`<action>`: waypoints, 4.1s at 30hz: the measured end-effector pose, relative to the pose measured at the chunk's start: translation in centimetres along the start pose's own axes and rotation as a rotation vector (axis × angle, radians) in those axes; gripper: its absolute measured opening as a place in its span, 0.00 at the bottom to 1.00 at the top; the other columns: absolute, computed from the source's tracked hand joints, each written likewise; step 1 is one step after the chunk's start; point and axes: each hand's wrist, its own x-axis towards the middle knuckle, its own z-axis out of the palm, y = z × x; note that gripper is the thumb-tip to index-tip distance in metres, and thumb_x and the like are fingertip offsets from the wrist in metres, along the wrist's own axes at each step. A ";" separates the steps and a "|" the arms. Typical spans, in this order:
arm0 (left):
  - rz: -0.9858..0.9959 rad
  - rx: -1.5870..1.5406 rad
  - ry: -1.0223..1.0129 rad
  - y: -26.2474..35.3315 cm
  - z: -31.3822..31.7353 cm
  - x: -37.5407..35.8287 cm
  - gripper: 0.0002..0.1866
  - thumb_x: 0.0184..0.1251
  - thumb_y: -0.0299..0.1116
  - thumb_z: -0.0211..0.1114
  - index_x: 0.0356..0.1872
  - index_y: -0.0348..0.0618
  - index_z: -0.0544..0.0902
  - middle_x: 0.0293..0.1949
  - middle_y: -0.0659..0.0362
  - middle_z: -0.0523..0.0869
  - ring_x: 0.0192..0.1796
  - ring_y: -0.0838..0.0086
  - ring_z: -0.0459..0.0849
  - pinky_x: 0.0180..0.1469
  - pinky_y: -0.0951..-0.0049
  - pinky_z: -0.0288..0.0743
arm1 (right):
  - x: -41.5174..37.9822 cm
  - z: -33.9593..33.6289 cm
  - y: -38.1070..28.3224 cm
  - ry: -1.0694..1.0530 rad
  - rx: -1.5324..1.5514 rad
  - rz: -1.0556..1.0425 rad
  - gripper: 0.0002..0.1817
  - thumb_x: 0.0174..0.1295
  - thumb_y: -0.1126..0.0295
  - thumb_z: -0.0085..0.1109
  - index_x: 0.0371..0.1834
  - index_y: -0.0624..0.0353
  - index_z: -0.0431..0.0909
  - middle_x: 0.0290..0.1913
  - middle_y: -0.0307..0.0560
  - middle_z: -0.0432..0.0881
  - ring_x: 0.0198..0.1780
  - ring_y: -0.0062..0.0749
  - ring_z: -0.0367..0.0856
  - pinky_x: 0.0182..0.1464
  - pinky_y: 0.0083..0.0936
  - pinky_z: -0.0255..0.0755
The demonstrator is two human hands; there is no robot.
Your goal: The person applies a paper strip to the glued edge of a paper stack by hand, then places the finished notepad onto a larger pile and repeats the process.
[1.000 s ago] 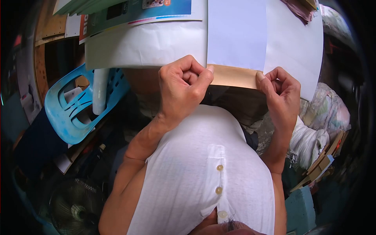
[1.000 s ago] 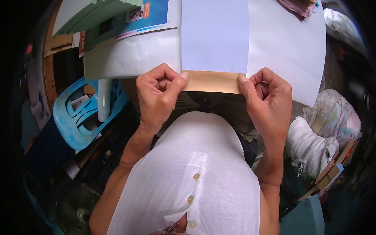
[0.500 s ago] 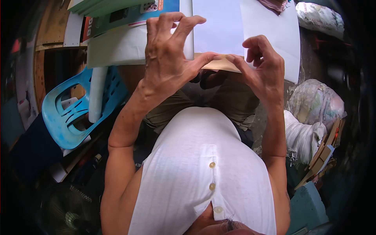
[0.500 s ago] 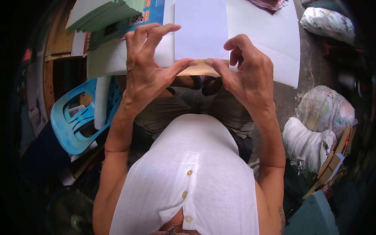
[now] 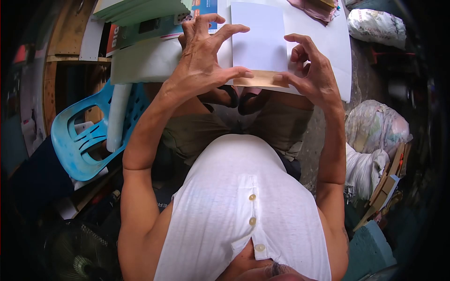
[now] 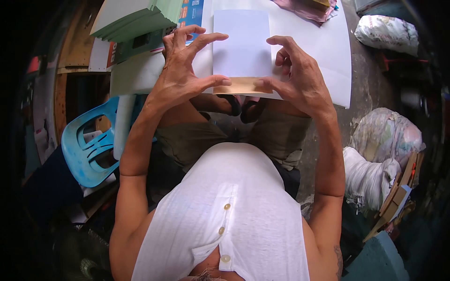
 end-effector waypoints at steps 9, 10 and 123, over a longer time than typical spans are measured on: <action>-0.015 0.024 -0.126 0.4 0.4 1.8 0.49 0.35 0.57 0.88 0.67 0.68 0.79 0.63 0.54 0.68 0.67 0.50 0.61 0.72 0.43 0.57 | 0.6 0.1 -0.2 -0.009 -0.063 0.013 0.44 0.41 0.57 0.86 0.64 0.55 0.75 0.36 0.43 0.77 0.33 0.29 0.77 0.39 0.29 0.79; -0.038 0.055 -0.149 0.0 -0.5 1.7 0.51 0.33 0.59 0.88 0.68 0.68 0.79 0.65 0.54 0.68 0.68 0.52 0.61 0.74 0.43 0.59 | 0.4 -0.3 -0.2 -0.027 -0.046 0.049 0.44 0.41 0.57 0.87 0.64 0.55 0.75 0.36 0.42 0.77 0.33 0.27 0.77 0.39 0.28 0.80; 0.307 -0.316 -0.248 0.4 0.8 2.1 0.31 0.53 0.20 0.78 0.61 0.47 0.83 0.56 0.56 0.88 0.47 0.65 0.93 0.52 0.69 0.91 | -4.8 1.9 1.6 0.280 0.094 -0.268 0.42 0.55 0.91 0.63 0.76 0.54 0.65 0.49 0.47 0.91 0.51 0.39 0.91 0.55 0.32 0.87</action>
